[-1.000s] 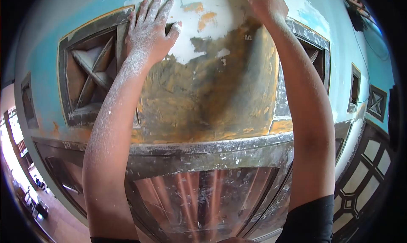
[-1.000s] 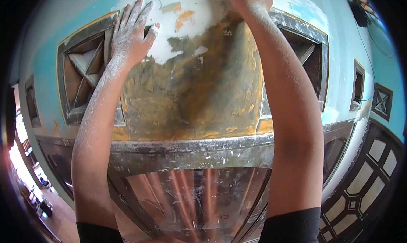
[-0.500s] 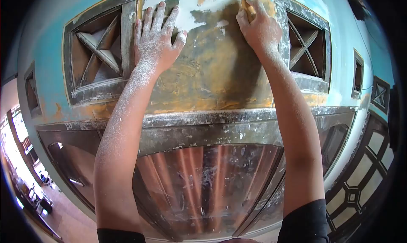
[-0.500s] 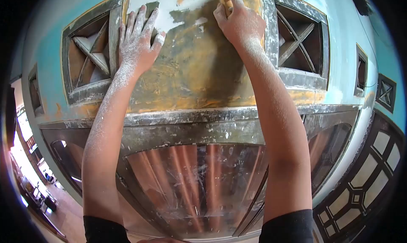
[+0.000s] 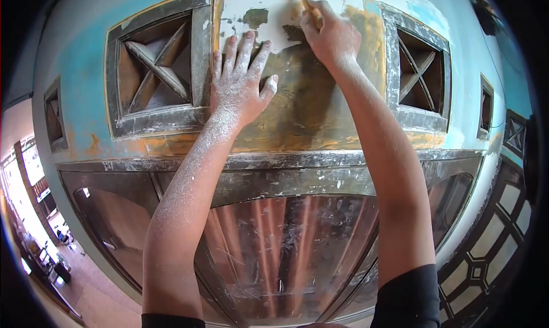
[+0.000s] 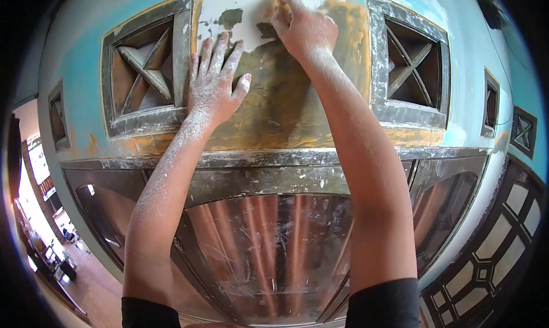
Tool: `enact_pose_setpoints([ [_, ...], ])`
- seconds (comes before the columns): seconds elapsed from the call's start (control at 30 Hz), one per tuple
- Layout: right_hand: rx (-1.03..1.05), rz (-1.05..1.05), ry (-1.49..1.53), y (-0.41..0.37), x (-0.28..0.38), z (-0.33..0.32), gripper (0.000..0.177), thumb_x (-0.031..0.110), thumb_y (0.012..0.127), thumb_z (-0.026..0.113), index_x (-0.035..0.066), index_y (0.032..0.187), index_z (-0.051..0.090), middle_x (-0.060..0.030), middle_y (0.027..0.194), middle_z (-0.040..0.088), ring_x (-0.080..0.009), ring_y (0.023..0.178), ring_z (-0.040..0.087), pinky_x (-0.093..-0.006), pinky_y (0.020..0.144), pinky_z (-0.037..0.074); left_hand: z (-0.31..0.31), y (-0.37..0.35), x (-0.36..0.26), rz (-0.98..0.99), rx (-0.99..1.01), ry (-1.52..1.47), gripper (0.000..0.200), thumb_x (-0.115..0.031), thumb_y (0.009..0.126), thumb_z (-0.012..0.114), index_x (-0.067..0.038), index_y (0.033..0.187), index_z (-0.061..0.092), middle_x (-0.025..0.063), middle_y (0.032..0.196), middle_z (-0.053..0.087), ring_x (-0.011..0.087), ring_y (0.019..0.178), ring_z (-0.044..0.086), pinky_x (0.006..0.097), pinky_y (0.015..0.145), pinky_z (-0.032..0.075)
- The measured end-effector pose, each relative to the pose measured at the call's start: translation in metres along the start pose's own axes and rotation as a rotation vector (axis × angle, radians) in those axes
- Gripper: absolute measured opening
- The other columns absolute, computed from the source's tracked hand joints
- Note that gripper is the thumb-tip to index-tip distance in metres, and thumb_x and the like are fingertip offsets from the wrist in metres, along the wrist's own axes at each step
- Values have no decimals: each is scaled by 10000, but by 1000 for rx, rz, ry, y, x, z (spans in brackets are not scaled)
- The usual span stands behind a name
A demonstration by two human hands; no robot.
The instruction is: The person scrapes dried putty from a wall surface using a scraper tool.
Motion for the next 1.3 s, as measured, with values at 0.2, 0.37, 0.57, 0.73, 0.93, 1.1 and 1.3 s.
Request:
enact_pose_setpoints([
  [0.2, 105, 36, -137, 25, 17, 8, 371, 540, 981, 579, 329, 1282, 624, -119, 873, 759, -355, 843, 742, -502, 774, 566, -2, -8, -1, 25, 25, -21, 712, -461, 992, 549, -256, 1632, 315, 96, 1721, 198, 347, 1589, 149, 590, 1269, 136],
  [0.37, 190, 34, 25, 9, 37, 12, 403, 462, 950, 627, 216, 1269, 620, -184, 1018, 726, -379, 979, 701, -509, 866, 535, -3, -10, -1, 22, 11, -24, 705, -467, 989, 551, -254, 1624, 333, 96, 1716, 210, 346, 1585, 162, 589, 1268, 142],
  [0.57, -10, 31, -63, -4, 20, 10, 336, 507, 982, 609, 324, 1261, 643, -100, 891, 765, -351, 840, 746, -474, 763, 571, -2, -9, 0, 20, -20, -48, 699, -488, 988, 540, -262, 1620, 341, 96, 1711, 220, 342, 1579, 179, 590, 1271, 136],
  [0.73, 39, -88, -65, -23, 28, 4, 319, 489, 964, 617, 304, 1222, 646, -104, 832, 756, -346, 789, 746, -481, 731, 571, -2, -9, 1, 18, -15, -68, 699, -491, 984, 545, -262, 1615, 350, 92, 1712, 221, 340, 1581, 176, 587, 1273, 131],
  [0.93, 55, -60, 44, -55, 20, -6, 302, 459, 950, 647, 302, 1209, 654, -70, 800, 754, -340, 755, 743, -473, 700, 573, 0, -10, 0, 3, -27, -86, 697, -491, 978, 555, -264, 1609, 362, 89, 1712, 221, 337, 1583, 171, 584, 1275, 125],
  [1.1, 42, -77, -52, -37, 32, 2, 300, 431, 961, 646, 310, 1235, 664, -75, 818, 753, -330, 758, 740, -457, 711, 577, 0, -10, 0, 8, -23, -76, 698, -484, 977, 561, -263, 1609, 362, 91, 1714, 217, 335, 1584, 168, 582, 1277, 120],
  [1.3, 57, -74, 18, -53, 29, 0, 335, 447, 969, 640, 335, 1283, 668, -79, 881, 767, -316, 831, 743, -441, 768, 574, 2, -10, 1, 22, -67, -76, 687, -479, 975, 553, -251, 1600, 380, 96, 1709, 226, 339, 1581, 176, 584, 1275, 119],
])
Point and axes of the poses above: each hand's wrist, its own y-axis towards the middle knuckle, its own z-axis out of the palm, x = y × z, the point moved 5 cm from there along y, towards the middle knuckle
